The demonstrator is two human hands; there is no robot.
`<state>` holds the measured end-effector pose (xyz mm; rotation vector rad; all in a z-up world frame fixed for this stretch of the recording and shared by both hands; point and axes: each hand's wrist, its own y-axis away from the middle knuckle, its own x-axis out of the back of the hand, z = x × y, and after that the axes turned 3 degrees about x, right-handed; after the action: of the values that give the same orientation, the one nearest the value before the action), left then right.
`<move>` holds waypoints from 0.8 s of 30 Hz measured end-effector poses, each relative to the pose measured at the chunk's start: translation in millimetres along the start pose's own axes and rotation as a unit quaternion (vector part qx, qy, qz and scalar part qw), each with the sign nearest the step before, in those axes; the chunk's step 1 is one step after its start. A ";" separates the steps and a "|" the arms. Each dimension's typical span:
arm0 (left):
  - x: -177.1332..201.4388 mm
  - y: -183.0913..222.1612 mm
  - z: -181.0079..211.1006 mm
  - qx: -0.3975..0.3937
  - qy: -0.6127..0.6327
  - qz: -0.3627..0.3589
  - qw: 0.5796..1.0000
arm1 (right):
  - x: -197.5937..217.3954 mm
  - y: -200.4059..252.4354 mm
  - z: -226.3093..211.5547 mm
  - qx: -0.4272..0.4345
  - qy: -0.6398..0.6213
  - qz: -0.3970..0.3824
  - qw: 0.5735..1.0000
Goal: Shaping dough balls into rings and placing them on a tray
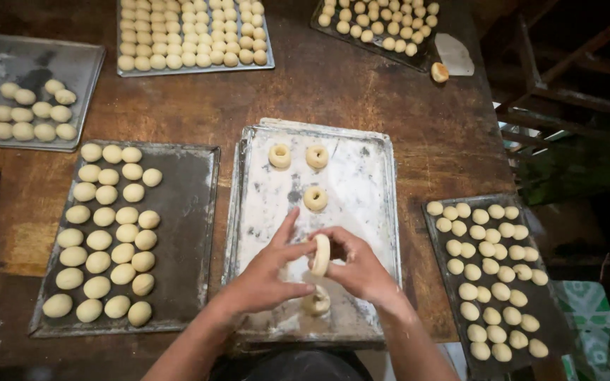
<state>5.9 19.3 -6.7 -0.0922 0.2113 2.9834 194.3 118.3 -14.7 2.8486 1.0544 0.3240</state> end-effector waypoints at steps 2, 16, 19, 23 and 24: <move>-0.2 0.0 4.3 0.063 -0.250 -0.038 0.965 | -2.5 1.2 -35.9 -0.122 -0.058 0.020 0.991; 12.8 -5.8 2.8 0.022 -0.155 -0.062 0.986 | 4.4 -6.2 -25.9 -0.116 -0.017 -0.016 0.993; 8.8 -4.5 3.7 0.089 -0.138 -0.033 0.986 | 19.2 -23.8 -43.3 -0.180 0.052 0.012 0.982; 19.6 9.8 0.3 0.135 -0.132 0.069 0.980 | 37.8 -61.4 -88.7 -0.238 0.182 0.110 0.948; 28.3 19.0 0.7 0.134 -0.132 0.070 0.980 | 46.7 -76.6 -79.7 -0.238 0.182 0.110 0.948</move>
<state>-25.0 4.8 -5.4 0.3591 0.6051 3.0264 162.2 207.4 58.9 2.5075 0.5812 1.0047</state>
